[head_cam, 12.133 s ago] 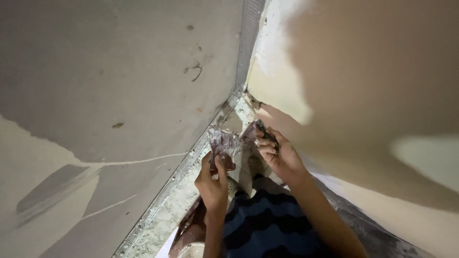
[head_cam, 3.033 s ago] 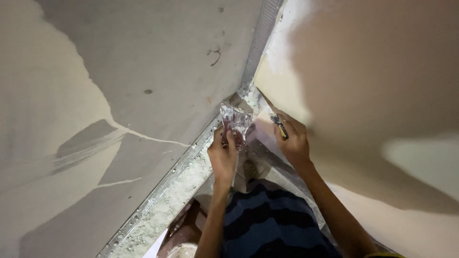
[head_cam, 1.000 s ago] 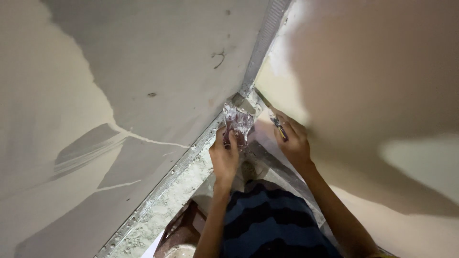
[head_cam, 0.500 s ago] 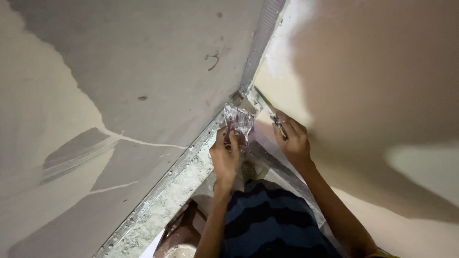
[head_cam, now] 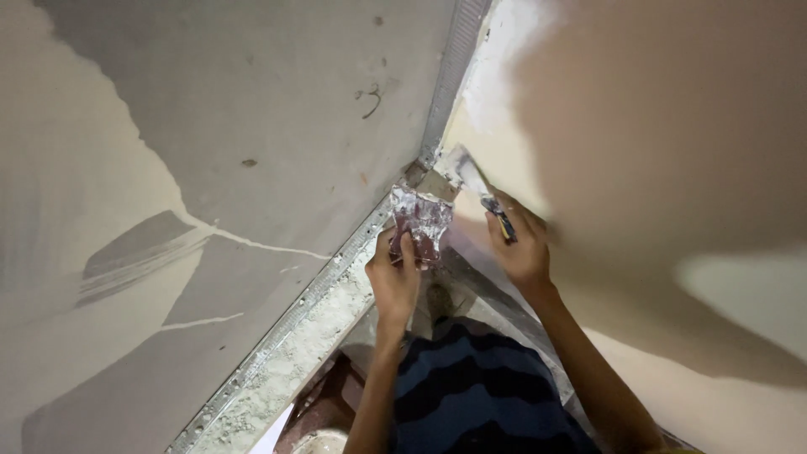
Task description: The person applies plaster along a wall edge using putty knives, stores the plaster bucket and tools inside a cabinet shelf, and moves a stool by hand.
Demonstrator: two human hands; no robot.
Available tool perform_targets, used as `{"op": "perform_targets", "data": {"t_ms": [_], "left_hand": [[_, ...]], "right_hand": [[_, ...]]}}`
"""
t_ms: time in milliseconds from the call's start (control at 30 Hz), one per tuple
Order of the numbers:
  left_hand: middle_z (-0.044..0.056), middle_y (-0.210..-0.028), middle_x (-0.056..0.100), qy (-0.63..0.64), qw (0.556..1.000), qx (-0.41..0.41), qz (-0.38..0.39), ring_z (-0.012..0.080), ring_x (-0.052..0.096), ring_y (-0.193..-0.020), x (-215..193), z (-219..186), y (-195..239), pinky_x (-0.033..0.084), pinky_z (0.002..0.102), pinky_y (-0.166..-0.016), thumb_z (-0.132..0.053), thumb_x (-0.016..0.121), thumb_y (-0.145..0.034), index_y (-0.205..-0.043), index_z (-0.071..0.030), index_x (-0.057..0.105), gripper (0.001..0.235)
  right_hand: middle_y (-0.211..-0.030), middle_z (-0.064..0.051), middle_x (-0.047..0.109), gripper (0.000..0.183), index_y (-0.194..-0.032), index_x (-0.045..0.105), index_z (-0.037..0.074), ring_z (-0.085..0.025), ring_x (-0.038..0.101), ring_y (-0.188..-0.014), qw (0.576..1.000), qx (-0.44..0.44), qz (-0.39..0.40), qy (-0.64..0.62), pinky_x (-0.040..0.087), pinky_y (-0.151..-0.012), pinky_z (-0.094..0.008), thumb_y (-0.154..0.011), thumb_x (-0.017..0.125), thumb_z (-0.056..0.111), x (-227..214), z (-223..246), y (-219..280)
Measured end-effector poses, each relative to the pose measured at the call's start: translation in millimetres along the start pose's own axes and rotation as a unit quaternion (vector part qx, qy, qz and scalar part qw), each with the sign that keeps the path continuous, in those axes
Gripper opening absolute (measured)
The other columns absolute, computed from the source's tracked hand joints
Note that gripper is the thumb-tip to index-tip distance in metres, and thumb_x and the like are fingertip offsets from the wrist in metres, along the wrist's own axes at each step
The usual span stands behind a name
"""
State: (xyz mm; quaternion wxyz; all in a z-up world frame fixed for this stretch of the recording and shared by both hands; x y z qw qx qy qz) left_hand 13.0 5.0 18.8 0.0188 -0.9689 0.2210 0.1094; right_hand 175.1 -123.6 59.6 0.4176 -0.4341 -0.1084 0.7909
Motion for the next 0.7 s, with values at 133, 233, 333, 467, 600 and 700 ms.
{"op": "perform_targets", "data": {"t_ms": [133,233,333,467,600,700], "left_hand": [[0.012,-0.080,0.078,-0.008,1.000,0.003,0.001,0.0149,0.077,-0.065,-3,-2,1,0.059,0.030,-0.053,-0.016,0.061,-0.102,-0.120,-0.001,0.065,0.024],[0.012,-0.080,0.078,0.017,1.000,-0.001,0.007,0.0148,0.077,-0.066,-7,-6,9,0.058,0.030,-0.054,-0.016,0.061,-0.103,-0.120,-0.001,0.064,0.023],[0.013,-0.082,0.078,0.040,0.999,-0.009,0.009,0.0151,0.077,-0.068,-8,-8,22,0.058,0.029,-0.055,-0.017,0.061,-0.103,-0.119,-0.002,0.060,0.022],[0.015,-0.087,0.078,-0.004,1.000,0.012,0.002,0.0172,0.078,-0.075,-7,-2,42,0.062,0.028,-0.062,-0.018,0.063,-0.103,-0.117,-0.003,0.058,0.021],[0.017,-0.086,0.076,-0.069,0.995,0.071,-0.011,0.0230,0.078,-0.072,-3,14,61,0.059,0.035,-0.061,-0.014,0.066,-0.103,-0.114,-0.002,0.060,0.017],[0.018,-0.099,0.076,-0.083,0.992,0.095,0.006,0.0231,0.078,-0.075,-4,28,68,0.060,0.032,-0.058,-0.010,0.065,-0.103,-0.121,0.000,0.062,0.020]], "right_hand": [[-0.102,-0.012,0.069,0.020,-0.125,0.068,0.001,-0.013,0.062,-0.077,0.986,0.104,-0.006,-0.129,0.048,-0.067,-0.027,-0.113,0.063,0.016,-8,-5,27],[-0.073,-0.008,0.058,0.031,-0.126,0.070,0.002,-0.008,0.044,-0.049,0.898,0.357,0.033,-0.257,0.033,-0.043,-0.024,-0.106,0.060,0.024,-4,-9,63],[-0.071,-0.003,0.053,0.035,-0.128,0.062,0.003,-0.007,0.041,-0.047,0.856,0.401,0.032,-0.325,0.029,-0.040,-0.024,-0.106,0.055,0.028,-1,-5,89],[-0.073,0.002,0.054,0.036,-0.131,0.049,0.009,-0.007,0.043,-0.047,0.808,0.431,0.014,-0.403,0.031,-0.039,-0.024,-0.104,0.048,0.032,14,16,107],[-0.065,-0.002,0.049,0.033,-0.118,0.046,0.007,-0.008,0.042,-0.049,0.772,0.442,0.074,-0.450,0.031,-0.042,-0.024,-0.110,0.042,0.038,18,42,115],[-0.065,-0.002,0.049,0.029,-0.116,0.046,0.010,-0.009,0.044,-0.048,0.786,0.421,0.047,-0.450,0.034,-0.043,-0.024,-0.107,0.043,0.038,28,50,118]]}}
Point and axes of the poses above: each hand's wrist, its own y-axis away from the middle knuckle, its own x-axis out of the palm, z = x × y, the point moved 2 cm from there along -y, towards the middle knuckle
